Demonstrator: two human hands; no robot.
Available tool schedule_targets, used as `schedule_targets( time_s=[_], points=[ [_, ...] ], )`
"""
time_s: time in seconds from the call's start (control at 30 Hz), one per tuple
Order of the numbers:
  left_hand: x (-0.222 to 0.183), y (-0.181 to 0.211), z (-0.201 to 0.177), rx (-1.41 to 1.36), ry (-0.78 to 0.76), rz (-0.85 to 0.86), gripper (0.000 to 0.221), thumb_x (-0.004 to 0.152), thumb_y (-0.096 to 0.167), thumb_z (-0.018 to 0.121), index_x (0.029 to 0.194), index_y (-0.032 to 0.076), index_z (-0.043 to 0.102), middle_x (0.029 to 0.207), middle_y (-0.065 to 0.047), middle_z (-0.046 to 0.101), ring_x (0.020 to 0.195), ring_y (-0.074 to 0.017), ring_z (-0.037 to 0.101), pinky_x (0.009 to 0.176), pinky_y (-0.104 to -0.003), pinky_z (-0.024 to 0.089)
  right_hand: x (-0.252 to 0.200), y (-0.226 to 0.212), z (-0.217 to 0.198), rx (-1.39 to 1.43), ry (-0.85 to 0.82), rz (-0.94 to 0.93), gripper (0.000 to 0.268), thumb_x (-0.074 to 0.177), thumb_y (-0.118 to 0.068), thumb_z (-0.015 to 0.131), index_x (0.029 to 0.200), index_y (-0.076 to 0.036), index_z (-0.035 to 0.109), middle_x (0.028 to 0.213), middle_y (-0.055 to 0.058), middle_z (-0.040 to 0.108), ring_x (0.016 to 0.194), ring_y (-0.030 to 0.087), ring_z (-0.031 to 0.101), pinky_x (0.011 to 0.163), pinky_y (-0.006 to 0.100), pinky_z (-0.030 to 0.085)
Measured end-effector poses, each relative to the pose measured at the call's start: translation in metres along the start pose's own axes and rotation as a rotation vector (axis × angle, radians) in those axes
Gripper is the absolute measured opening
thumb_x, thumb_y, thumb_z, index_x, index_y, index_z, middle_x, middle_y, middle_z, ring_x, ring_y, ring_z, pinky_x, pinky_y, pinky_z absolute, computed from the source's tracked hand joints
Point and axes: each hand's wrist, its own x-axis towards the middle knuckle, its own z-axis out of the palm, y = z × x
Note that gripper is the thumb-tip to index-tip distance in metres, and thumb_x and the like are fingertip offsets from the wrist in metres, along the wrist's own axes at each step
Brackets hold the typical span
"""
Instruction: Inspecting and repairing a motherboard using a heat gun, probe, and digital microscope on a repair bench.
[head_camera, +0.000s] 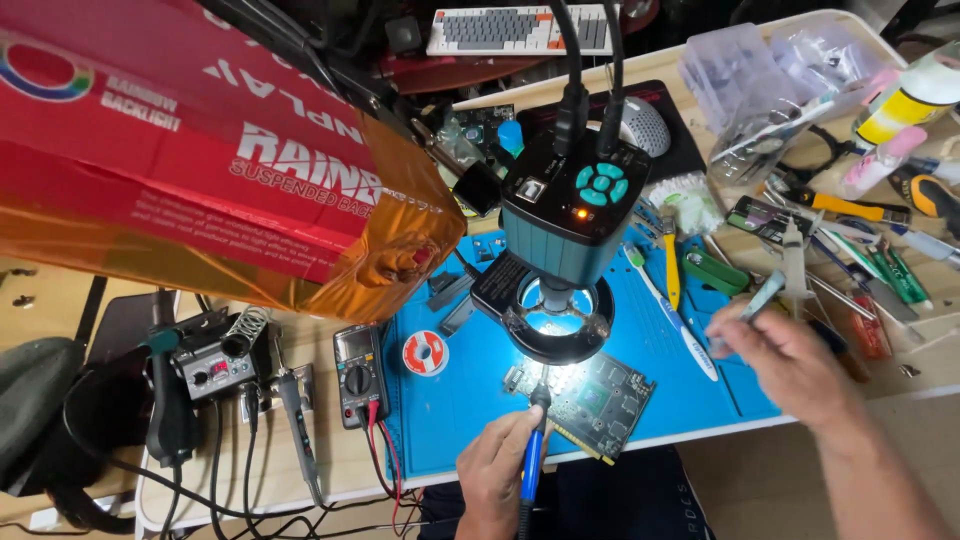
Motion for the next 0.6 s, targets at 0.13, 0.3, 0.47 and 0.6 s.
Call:
schedule_targets(
  time_s=[0.13, 0.3, 0.47, 0.6],
  points=[
    [-0.012, -0.01, 0.004, 0.031, 0.014, 0.006, 0.05, 0.089, 0.014, 0.098, 0.135, 0.013, 0.077, 0.112, -0.009, 0.082, 0.087, -0.02, 0.081, 0.067, -0.033, 0.064, 0.003, -0.013, 0.039, 0.296, -0.163, -0.551, 0.038, 0.118, -0.027, 0.043, 0.114, -0.011, 0.077, 0.131, 0.014, 0.082, 0.134, 0.035, 0.077, 0.11, 0.049, 0.063],
    [-0.005, 0.001, -0.003, 0.053, -0.018, -0.026, 0.049, 0.088, 0.015, 0.098, 0.132, 0.012, 0.078, 0.11, -0.009, 0.083, 0.087, -0.0186, 0.081, 0.068, -0.031, 0.065, 0.005, -0.026, 0.064, 0.169, -0.04, -0.589, 0.048, 0.119, -0.034, 0.04, 0.113, -0.008, 0.08, 0.116, 0.008, 0.074, 0.103, 0.022, 0.064, 0.092, 0.035, 0.056],
    [-0.006, -0.002, -0.001, 0.07, -0.008, -0.013, 0.045, 0.089, 0.018, 0.097, 0.13, 0.013, 0.079, 0.108, -0.009, 0.082, 0.085, -0.0174, 0.08, 0.067, -0.029, 0.065, 0.013, -0.04, 0.082, 0.185, 0.059, -0.49, 0.04, 0.114, -0.034, 0.05, 0.122, -0.009, 0.08, 0.099, 0.005, 0.076, 0.082, 0.016, 0.068, 0.077, 0.029, 0.059],
    [-0.008, -0.005, -0.001, 0.082, -0.006, -0.022, 0.041, 0.09, 0.021, 0.097, 0.127, 0.013, 0.08, 0.107, -0.008, 0.082, 0.083, -0.0173, 0.079, 0.066, -0.029, 0.065, 0.027, -0.043, 0.098, 0.039, 0.124, -0.426, 0.03, 0.103, -0.032, 0.064, 0.116, -0.008, 0.077, 0.095, 0.006, 0.084, 0.091, 0.019, 0.08, 0.083, 0.033, 0.062]
  ],
)
